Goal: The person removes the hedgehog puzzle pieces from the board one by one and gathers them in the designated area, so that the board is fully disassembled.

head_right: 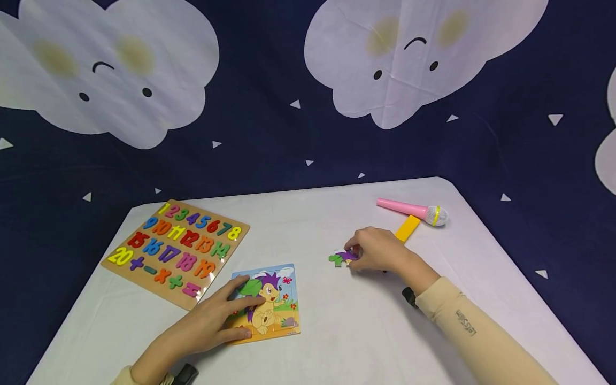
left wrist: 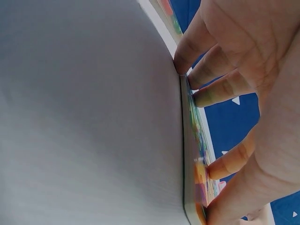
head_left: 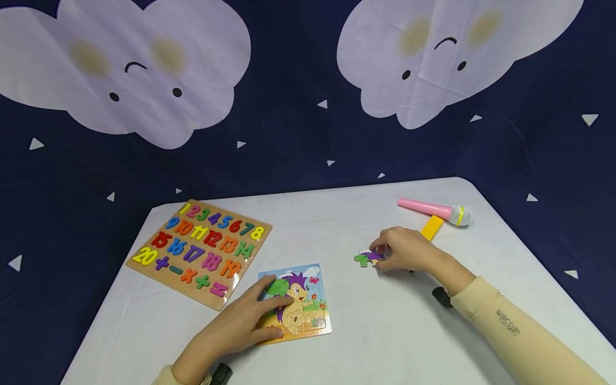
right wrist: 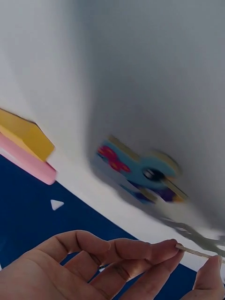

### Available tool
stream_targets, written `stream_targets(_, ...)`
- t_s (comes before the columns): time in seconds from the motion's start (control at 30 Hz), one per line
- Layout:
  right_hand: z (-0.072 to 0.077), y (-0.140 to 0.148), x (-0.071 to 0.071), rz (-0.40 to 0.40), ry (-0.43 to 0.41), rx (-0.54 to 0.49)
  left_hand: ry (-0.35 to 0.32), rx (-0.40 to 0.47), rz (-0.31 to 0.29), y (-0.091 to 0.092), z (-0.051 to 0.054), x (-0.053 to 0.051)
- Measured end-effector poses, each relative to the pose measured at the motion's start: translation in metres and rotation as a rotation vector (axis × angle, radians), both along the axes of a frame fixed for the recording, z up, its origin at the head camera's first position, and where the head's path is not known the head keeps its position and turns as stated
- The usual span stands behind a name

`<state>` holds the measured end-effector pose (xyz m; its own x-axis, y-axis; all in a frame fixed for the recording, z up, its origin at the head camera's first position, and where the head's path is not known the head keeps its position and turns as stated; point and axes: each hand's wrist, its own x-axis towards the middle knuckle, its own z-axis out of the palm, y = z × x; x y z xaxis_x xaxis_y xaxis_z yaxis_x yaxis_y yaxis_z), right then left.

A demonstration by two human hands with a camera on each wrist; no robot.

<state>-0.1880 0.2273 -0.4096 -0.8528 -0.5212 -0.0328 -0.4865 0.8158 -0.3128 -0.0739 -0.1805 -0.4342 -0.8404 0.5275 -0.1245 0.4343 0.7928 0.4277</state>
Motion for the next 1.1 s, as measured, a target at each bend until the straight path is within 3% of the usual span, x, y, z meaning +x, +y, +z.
stream_targets(0.43, 0.002, 0.025, 0.0, 0.004, -0.03, -0.009, 0.004, -0.002, 0.002, 0.0, 0.001, -0.002)
stream_targets(1.1, -0.006, 0.026, 0.003, 0.045, -0.058, -0.038, -0.004, -0.001, 0.007, -0.001, -0.001, 0.0)
